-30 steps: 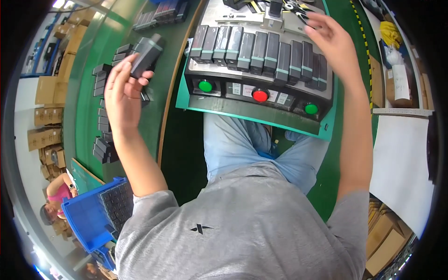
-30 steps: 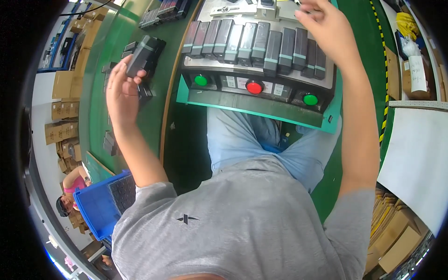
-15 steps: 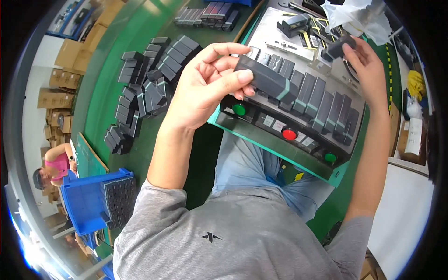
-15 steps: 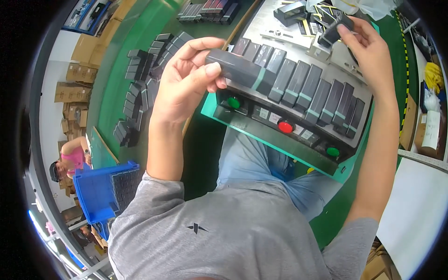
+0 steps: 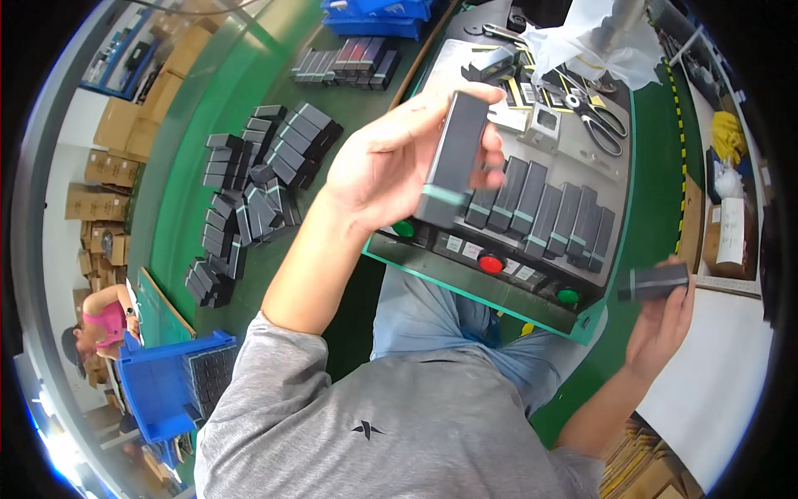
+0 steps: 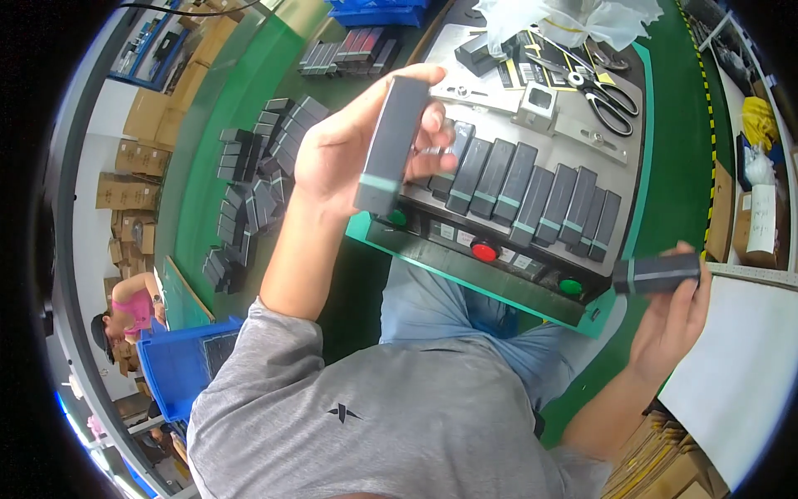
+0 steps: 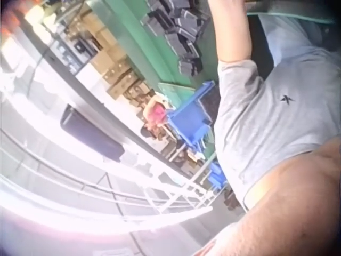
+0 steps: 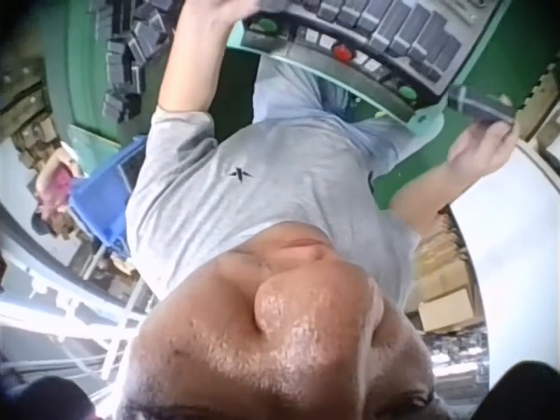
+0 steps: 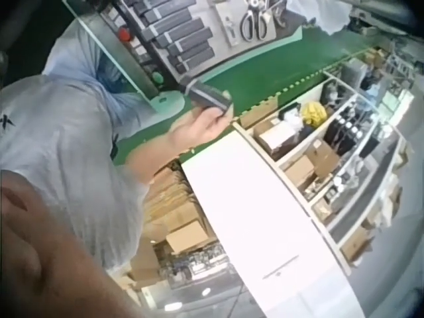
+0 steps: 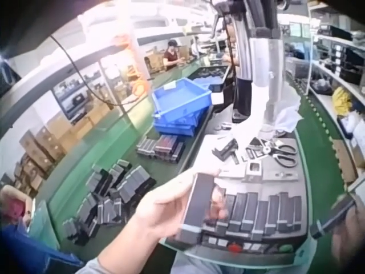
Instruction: Testing electronic components using a specialized machine and organizing them into a blue crate.
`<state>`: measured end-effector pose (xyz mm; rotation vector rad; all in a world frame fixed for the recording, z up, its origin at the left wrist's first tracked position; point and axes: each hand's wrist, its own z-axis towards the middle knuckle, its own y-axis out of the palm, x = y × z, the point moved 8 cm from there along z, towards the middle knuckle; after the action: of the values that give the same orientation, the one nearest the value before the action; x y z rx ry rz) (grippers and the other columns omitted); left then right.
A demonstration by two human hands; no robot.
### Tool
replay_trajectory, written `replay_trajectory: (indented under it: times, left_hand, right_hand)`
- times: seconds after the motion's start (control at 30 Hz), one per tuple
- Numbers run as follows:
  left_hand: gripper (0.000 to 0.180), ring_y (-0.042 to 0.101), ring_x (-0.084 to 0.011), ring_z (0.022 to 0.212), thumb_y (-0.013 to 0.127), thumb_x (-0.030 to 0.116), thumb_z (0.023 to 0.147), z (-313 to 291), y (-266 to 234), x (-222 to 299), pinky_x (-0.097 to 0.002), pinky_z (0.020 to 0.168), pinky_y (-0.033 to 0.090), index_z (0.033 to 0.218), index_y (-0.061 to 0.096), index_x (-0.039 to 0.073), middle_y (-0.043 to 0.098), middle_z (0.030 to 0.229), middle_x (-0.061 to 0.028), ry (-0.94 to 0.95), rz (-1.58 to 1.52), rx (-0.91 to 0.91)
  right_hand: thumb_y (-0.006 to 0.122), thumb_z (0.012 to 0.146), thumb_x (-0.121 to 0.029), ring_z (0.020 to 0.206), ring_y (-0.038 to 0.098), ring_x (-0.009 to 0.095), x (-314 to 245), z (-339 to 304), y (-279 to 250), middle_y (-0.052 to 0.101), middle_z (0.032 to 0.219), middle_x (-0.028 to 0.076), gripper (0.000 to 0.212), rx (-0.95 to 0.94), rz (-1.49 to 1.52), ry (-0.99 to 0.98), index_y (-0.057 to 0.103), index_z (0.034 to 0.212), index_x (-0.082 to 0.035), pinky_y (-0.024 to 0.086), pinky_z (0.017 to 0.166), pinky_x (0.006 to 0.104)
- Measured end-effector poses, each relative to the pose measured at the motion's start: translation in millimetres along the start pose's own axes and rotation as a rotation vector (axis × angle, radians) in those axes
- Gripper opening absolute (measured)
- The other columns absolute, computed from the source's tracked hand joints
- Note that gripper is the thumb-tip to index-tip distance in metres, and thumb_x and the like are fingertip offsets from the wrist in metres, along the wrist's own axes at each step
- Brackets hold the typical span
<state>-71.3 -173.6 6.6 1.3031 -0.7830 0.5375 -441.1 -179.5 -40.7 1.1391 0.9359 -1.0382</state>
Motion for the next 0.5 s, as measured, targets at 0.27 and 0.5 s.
replay_trajectory:
  times: [0.27,0.5]
  left_hand:
    - [0.049,0.054,-0.0126,0.055,0.037,0.028,0.110,-7,16,-17,-0.0203,0.042,0.049,0.143,0.038,-0.008,0.050,0.106,-0.0164,-0.138,-0.454,-0.125]
    - [0.042,0.055,-0.0105,0.062,0.052,0.031,0.106,-24,41,-12,-0.0199,0.051,0.044,0.125,0.053,-0.006,0.058,0.105,-0.0124,-0.148,-0.195,-0.377]
  right_hand:
    - [0.050,0.108,-0.024,0.114,0.057,0.019,7,-52,-9,0.057,0.125,0.012,0.041,0.064,0.015,0.062,0.049,0.136,0.005,0.049,0.097,0.0338]
    - [0.059,0.104,-0.025,0.083,0.057,0.015,11,-63,4,0.060,0.107,0.012,0.042,0.040,0.066,0.108,0.050,0.130,0.006,0.046,0.069,0.0282]
